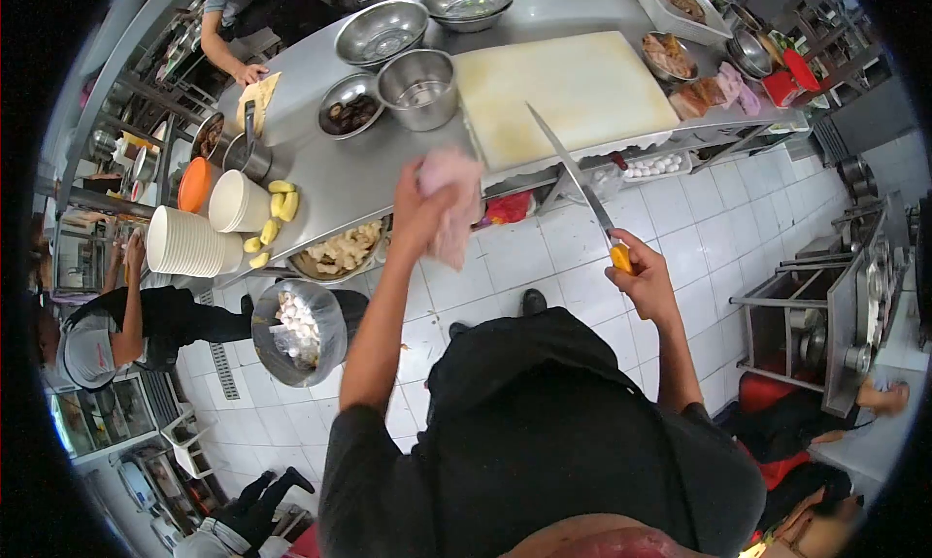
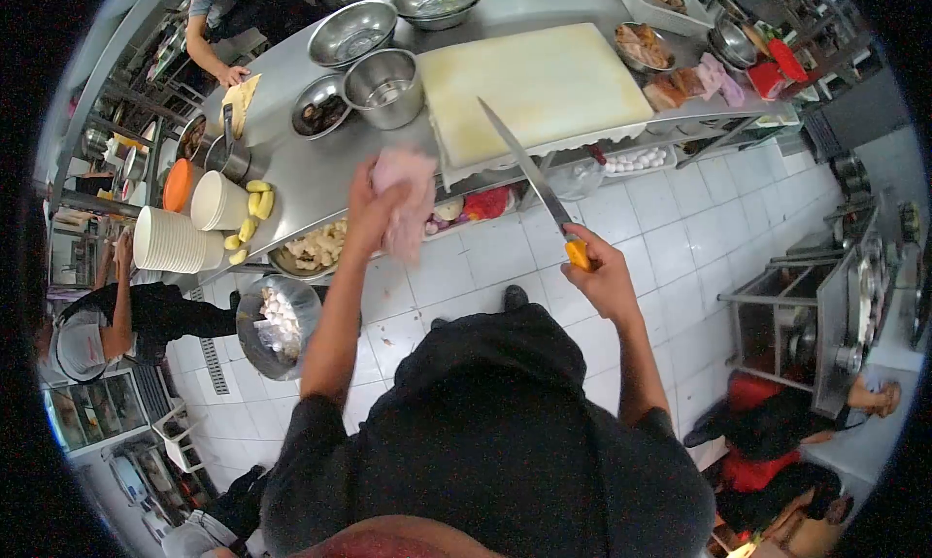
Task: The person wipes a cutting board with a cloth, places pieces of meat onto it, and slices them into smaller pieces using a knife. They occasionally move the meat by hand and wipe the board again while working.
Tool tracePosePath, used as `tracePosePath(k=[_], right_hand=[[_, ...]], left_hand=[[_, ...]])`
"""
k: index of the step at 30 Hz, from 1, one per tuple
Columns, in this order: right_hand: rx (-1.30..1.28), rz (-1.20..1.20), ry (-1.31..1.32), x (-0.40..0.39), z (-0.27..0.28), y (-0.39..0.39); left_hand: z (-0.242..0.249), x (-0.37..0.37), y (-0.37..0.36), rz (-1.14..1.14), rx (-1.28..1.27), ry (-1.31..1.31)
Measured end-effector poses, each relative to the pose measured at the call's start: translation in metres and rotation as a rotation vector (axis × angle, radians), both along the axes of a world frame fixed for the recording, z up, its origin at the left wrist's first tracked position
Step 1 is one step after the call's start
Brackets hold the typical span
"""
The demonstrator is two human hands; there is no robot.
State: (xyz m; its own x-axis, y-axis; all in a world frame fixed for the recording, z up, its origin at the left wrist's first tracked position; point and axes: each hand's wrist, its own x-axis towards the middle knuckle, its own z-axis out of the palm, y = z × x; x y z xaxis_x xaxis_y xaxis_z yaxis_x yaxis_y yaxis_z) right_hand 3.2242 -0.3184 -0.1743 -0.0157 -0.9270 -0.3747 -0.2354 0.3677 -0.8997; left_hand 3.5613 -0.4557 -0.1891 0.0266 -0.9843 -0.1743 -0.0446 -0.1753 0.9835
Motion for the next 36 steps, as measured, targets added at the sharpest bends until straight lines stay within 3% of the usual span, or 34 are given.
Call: tracePosePath(k=[3,5,8,11,14,17,20,23,25,27,29,32,34,36], right_hand=[[-0.031,-0.073,0.031,-0.046,-0.021,0.008],[-0.052,-0.107,0.09,-0.072,-0.023,0.019],[0.006,-0.189,0.066,-0.105,-0.039,0.044],[0.044,-0.236,0.15,-0.127,-0.051,0.069],[0.09,-0.32,0.083,-0.136,-0.066,0.079],[0.077,-0.344,-0.052,-0.134,-0.071,0.065],[-0.008,-0.232,0.03,-0.131,-0.073,0.024],[-0.053,-0.146,-0.071,-0.121,-0.057,-0.021],[-0.099,-0.09,-0.069,-0.12,-0.06,-0.048],[-0.129,-0.079,-0.046,-0.119,-0.065,-0.07],[-0.107,-0.071,-0.097,-0.115,-0.061,-0.093],[-0.055,-0.139,-0.145,-0.109,-0.047,-0.117],[-0.028,-0.17,-0.194,-0.107,-0.047,-0.129],[-0.076,-0.175,-0.104,-0.114,-0.045,-0.137]], left_hand=[[-0.002,-0.066,-0.078,-0.083,-0.359,-0.45],[0.008,-0.102,-0.123,-0.132,-0.428,-0.617],[-0.032,-0.124,-0.188,-0.179,-0.471,-1.002],[-0.073,-0.129,-0.186,-0.325,-0.348,-1.29],[-0.116,-0.123,-0.166,-0.366,-0.753,-1.257],[-0.068,-0.139,-0.104,-0.439,-0.405,-1.181],[-0.059,-0.122,-0.066,-0.52,-0.414,-1.127],[-0.059,-0.076,-0.033,-0.618,-0.303,-1.118],[-0.046,-0.028,-0.013,-0.551,-0.394,-1.025],[-0.011,0.009,-0.019,-0.403,-0.175,-0.963],[0.005,0.051,-0.033,-0.212,-0.227,-1.003],[-0.013,0.111,-0.061,-0.03,-0.292,-1.187],[-0.045,0.139,-0.074,-0.01,-0.503,-1.497],[-0.033,0.1,-0.078,0.249,-0.415,-1.461]])
